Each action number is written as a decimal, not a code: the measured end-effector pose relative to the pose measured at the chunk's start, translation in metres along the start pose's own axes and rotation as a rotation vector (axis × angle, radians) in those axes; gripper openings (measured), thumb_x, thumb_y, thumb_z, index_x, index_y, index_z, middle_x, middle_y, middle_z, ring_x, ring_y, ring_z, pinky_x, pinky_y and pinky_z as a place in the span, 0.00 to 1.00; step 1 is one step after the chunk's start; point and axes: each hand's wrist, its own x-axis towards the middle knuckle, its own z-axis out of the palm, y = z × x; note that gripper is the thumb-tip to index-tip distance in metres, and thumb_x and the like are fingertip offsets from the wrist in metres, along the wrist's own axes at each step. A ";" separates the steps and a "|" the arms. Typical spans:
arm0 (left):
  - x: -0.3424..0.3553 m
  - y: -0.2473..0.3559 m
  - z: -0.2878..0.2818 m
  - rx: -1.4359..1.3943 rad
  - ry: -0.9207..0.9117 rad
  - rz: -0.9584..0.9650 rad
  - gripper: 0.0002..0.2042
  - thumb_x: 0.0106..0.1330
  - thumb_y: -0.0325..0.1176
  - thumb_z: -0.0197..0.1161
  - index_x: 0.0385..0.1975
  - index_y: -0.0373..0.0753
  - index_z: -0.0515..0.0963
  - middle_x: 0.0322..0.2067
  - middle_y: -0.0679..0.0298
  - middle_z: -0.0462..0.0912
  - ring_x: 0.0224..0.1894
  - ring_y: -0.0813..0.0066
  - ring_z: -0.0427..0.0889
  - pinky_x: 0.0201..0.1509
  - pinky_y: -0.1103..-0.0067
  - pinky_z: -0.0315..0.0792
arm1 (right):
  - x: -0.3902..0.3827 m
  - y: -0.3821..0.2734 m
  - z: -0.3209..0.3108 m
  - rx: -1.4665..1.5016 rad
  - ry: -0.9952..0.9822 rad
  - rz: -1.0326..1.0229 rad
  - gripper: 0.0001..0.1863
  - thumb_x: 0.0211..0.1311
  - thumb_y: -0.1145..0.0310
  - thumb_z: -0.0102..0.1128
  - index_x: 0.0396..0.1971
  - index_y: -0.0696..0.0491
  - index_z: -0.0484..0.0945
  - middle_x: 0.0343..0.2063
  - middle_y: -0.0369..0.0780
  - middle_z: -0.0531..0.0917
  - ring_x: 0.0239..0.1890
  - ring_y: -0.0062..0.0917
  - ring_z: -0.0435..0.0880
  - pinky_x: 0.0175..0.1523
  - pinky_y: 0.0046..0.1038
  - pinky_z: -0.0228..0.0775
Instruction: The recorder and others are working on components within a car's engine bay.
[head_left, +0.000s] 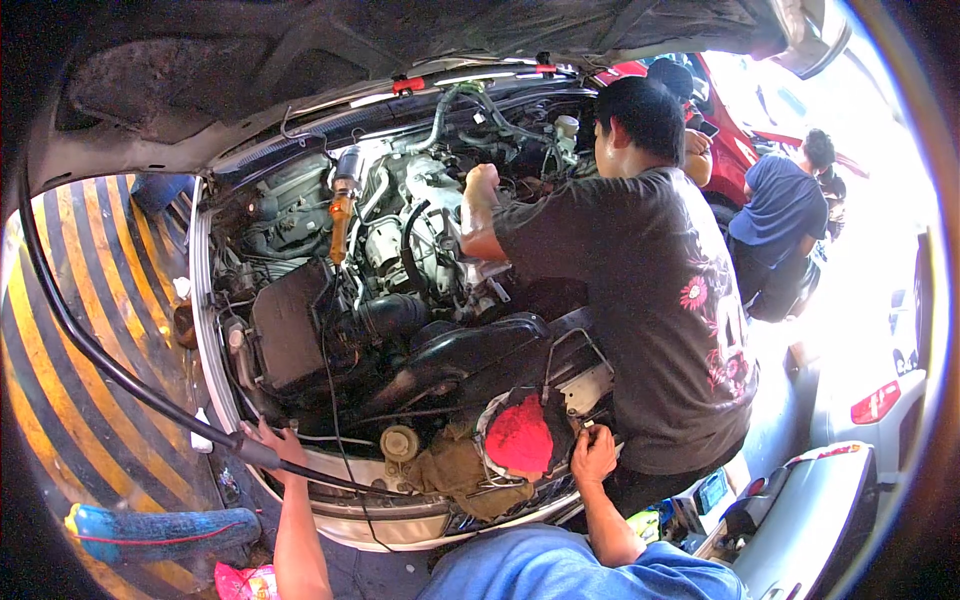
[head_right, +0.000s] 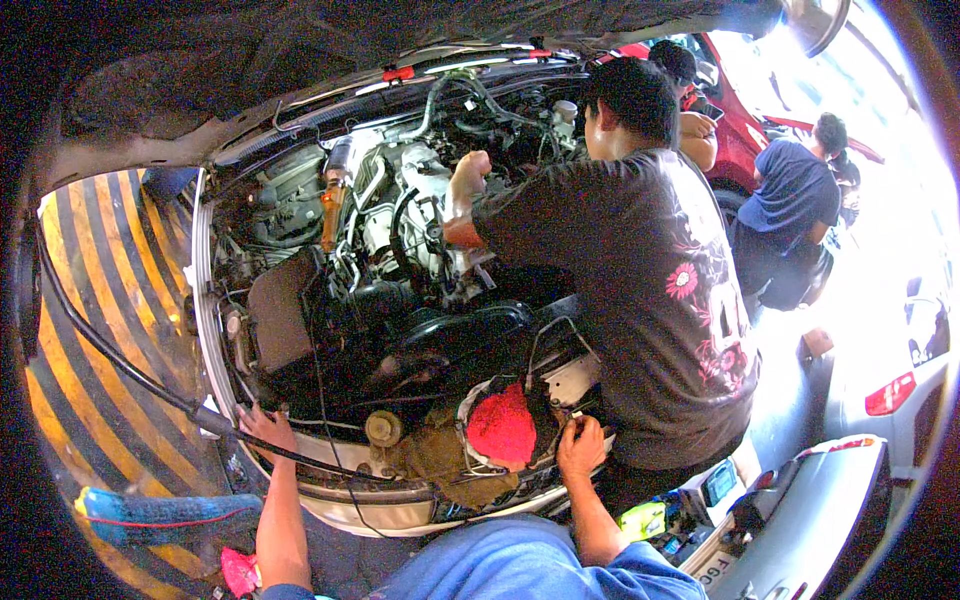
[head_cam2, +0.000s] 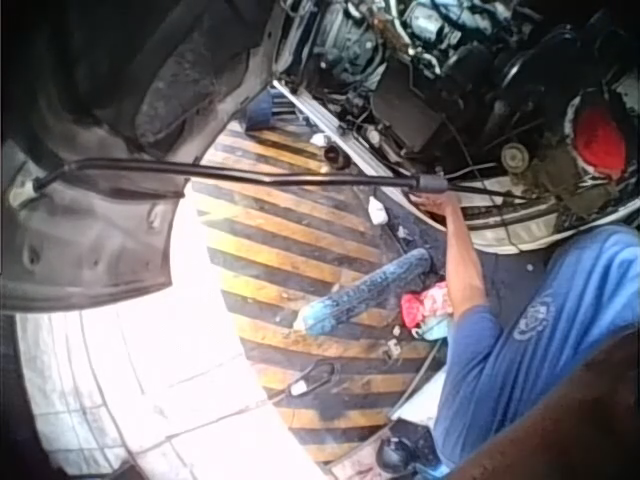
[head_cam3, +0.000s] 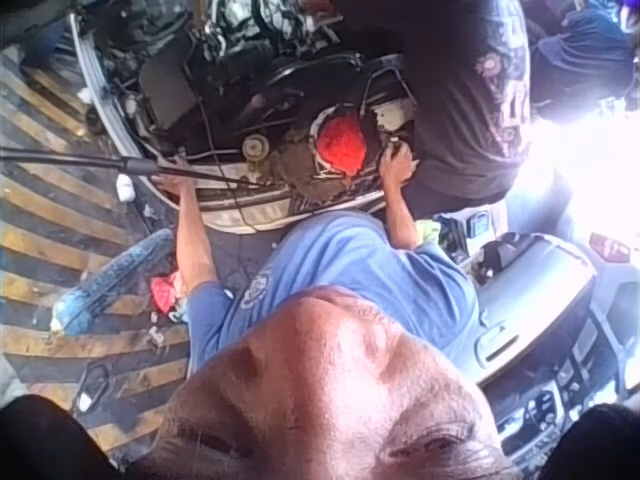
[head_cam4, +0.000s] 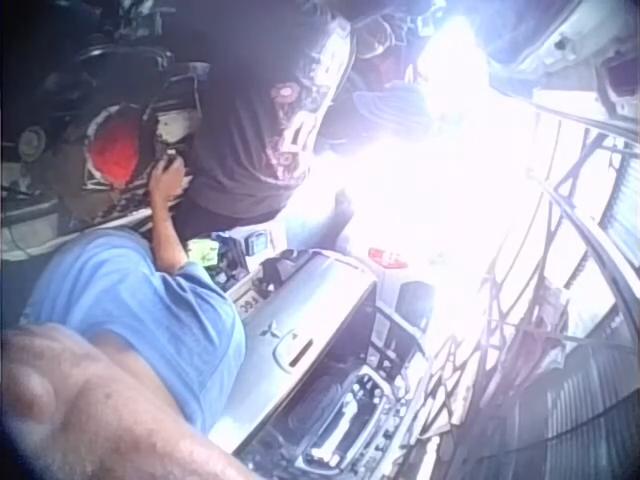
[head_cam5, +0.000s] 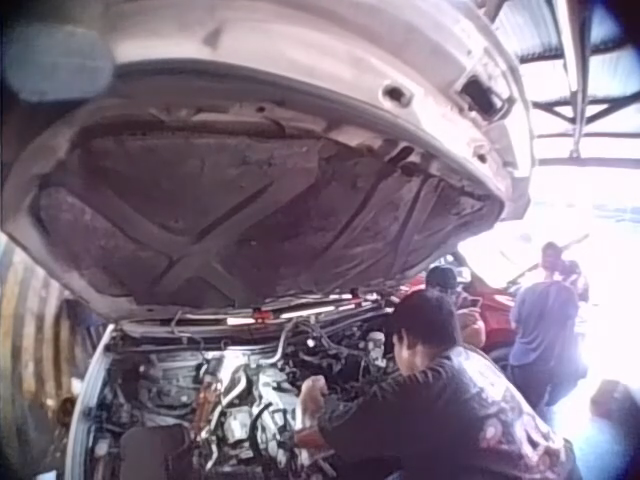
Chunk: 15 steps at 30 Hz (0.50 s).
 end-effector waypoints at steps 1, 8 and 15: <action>0.000 0.001 -0.001 -0.004 -0.003 0.000 0.24 0.61 0.35 0.63 0.59 0.36 0.74 0.68 0.47 0.63 0.66 0.48 0.65 0.72 0.59 0.58 | 0.000 0.000 0.000 0.003 0.004 0.009 0.11 0.63 0.61 0.59 0.38 0.53 0.77 0.37 0.43 0.83 0.42 0.42 0.81 0.46 0.41 0.71; 0.000 0.006 -0.010 -0.034 -0.078 -0.044 0.24 0.61 0.33 0.64 0.59 0.36 0.74 0.70 0.47 0.61 0.69 0.47 0.61 0.74 0.59 0.54 | -0.001 0.003 0.004 -0.005 0.053 -0.025 0.10 0.62 0.63 0.60 0.37 0.53 0.76 0.36 0.43 0.83 0.42 0.42 0.81 0.47 0.41 0.71; 0.002 0.008 -0.016 -0.067 -0.129 -0.048 0.24 0.62 0.34 0.64 0.59 0.34 0.74 0.71 0.46 0.57 0.72 0.45 0.58 0.76 0.57 0.53 | 0.000 0.003 0.004 0.002 0.012 -0.005 0.10 0.63 0.62 0.59 0.37 0.53 0.76 0.36 0.43 0.83 0.42 0.42 0.81 0.47 0.41 0.71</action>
